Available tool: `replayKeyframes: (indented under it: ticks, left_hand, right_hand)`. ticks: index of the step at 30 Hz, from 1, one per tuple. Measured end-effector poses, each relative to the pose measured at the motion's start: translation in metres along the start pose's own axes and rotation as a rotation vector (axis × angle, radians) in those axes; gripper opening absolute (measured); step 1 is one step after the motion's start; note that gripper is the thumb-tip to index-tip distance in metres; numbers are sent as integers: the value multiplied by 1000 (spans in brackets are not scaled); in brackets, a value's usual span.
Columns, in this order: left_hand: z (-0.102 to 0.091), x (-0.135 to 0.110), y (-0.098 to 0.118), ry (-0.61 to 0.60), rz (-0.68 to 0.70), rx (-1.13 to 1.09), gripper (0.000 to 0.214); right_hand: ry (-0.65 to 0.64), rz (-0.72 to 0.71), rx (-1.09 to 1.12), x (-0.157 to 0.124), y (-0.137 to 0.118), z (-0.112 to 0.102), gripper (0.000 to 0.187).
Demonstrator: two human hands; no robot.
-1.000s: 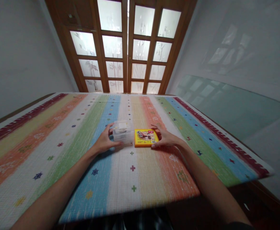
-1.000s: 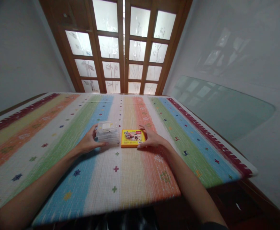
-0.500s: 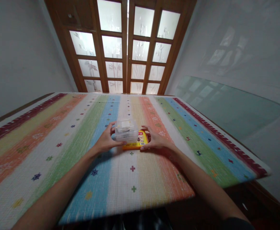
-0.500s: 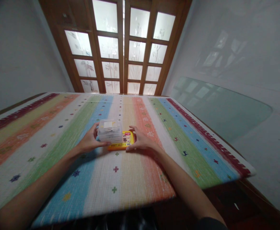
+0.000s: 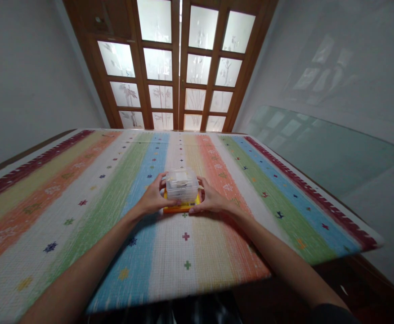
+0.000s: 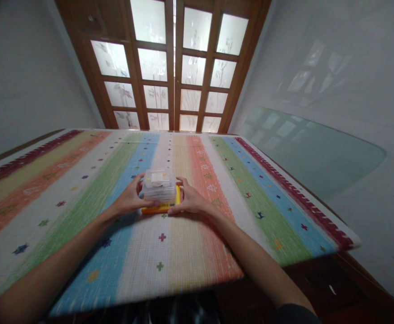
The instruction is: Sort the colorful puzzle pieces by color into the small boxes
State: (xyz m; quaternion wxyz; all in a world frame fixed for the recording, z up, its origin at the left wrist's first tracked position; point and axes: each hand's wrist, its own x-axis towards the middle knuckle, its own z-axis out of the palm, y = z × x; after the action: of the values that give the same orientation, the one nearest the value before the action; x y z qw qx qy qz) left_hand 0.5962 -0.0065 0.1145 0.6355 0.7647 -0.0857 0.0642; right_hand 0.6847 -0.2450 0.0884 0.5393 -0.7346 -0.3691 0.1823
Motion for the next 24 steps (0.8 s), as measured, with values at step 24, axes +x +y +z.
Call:
replayKeyframes:
  ticks: [24]
  left_hand:
    - [0,-3,-5,-54,59,23,99]
  right_hand:
    - [-51,-23,64,0,-14,-1,126]
